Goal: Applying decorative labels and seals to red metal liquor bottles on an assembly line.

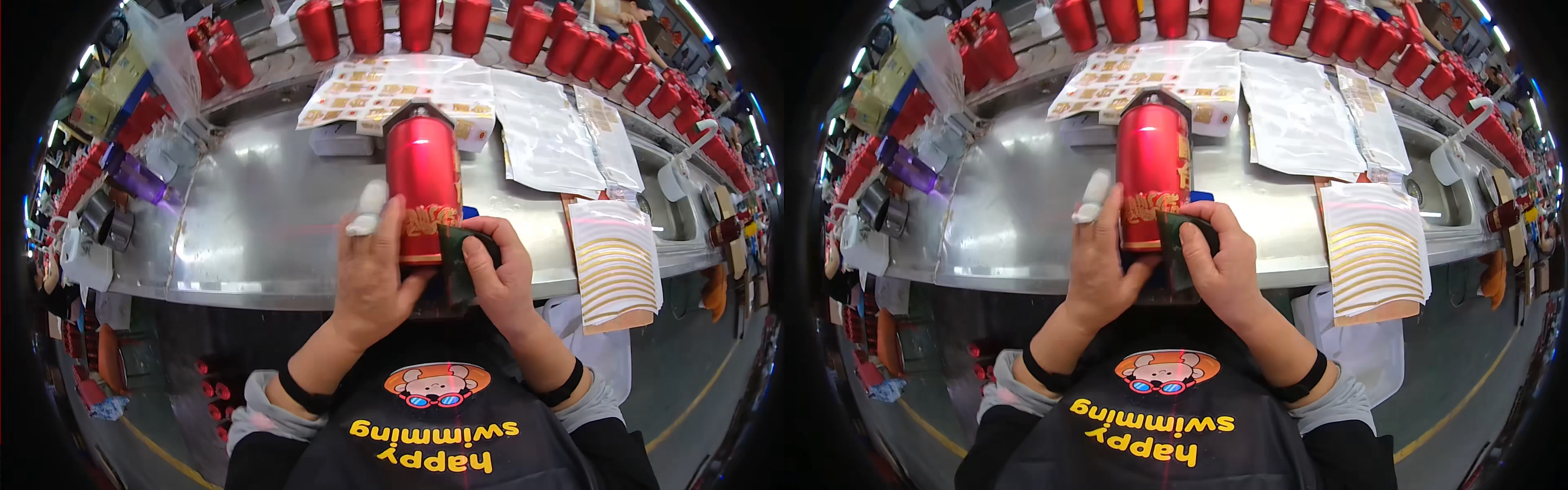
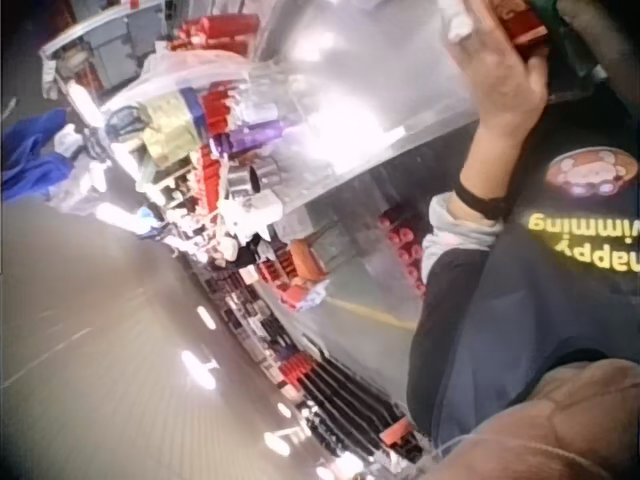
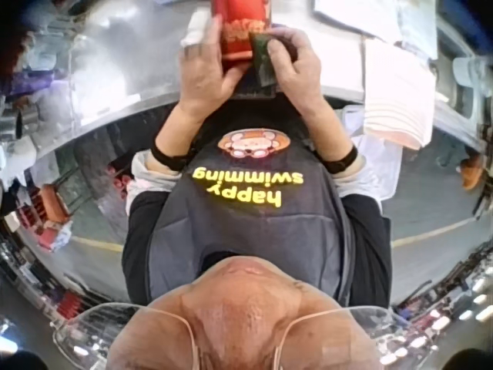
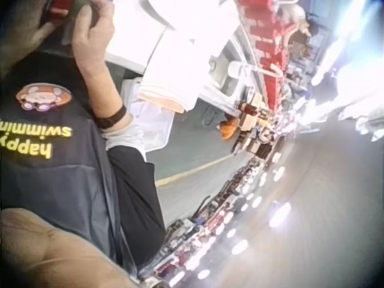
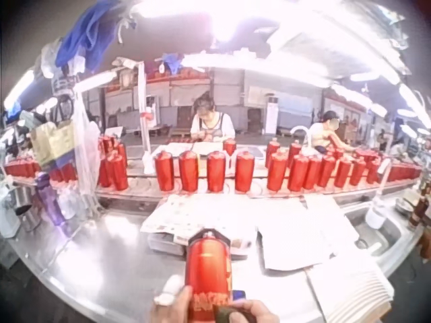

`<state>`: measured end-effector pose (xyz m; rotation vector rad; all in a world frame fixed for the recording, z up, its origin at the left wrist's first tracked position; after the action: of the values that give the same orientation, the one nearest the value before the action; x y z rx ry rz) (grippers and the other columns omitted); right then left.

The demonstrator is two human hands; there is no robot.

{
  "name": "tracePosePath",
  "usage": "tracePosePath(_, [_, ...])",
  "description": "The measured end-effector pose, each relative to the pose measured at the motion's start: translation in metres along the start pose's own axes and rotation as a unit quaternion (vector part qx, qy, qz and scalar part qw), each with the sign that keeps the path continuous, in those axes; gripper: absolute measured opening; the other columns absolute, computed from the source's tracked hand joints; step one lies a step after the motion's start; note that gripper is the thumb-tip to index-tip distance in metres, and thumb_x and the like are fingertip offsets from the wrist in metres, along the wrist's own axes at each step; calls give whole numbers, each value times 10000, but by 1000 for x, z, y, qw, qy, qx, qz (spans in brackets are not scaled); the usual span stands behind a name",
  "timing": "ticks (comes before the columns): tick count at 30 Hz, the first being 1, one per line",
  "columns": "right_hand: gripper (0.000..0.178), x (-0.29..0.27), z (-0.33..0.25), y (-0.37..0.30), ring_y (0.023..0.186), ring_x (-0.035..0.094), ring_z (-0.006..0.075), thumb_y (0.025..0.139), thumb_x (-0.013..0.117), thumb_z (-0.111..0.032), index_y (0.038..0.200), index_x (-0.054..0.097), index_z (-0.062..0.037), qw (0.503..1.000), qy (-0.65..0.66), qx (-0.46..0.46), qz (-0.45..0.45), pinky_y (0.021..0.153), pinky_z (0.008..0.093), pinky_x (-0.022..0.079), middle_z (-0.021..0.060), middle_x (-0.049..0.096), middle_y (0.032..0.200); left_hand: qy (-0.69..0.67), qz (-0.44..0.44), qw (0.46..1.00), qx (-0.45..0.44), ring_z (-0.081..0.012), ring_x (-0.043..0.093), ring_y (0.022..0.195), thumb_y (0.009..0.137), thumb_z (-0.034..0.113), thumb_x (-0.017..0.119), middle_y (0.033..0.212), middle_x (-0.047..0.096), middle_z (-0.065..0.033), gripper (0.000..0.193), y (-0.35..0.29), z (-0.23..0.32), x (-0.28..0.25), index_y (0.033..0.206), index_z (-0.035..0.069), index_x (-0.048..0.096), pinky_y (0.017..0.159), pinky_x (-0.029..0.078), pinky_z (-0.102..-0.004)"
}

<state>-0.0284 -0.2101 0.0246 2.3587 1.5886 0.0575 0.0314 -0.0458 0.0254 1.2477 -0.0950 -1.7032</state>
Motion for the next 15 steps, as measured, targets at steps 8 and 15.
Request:
tracePosePath(8, [168,-1,1,-2,810,523,43,966,567,-104,1105,565,-11,999,8,31,-23,733,198,448,1,600,911,-94,-31,995,-29,-393,426,1296,768,230,767,1424,431,-223,853,-7,-22,5,1470,29,327,1116,241,-543])
tracePosePath(15, [161,-10,6,-5,797,507,32,962,564,-99,1097,569,-11,999,30,38,-14,731,189,436,-13,586,887,37,-31,997,55,-419,331,1361,727,258,796,1483,361,-222,892,0,-15,10,1464,39,345,1123,225,-542])
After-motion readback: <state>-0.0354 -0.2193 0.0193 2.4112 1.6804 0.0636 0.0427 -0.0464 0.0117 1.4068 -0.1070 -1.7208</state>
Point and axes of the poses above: each hand's wrist, its own y-axis towards the middle knuckle, its own x-axis out of the palm, z = x × y, the point moved 3 cm from there along y, towards the middle knuckle
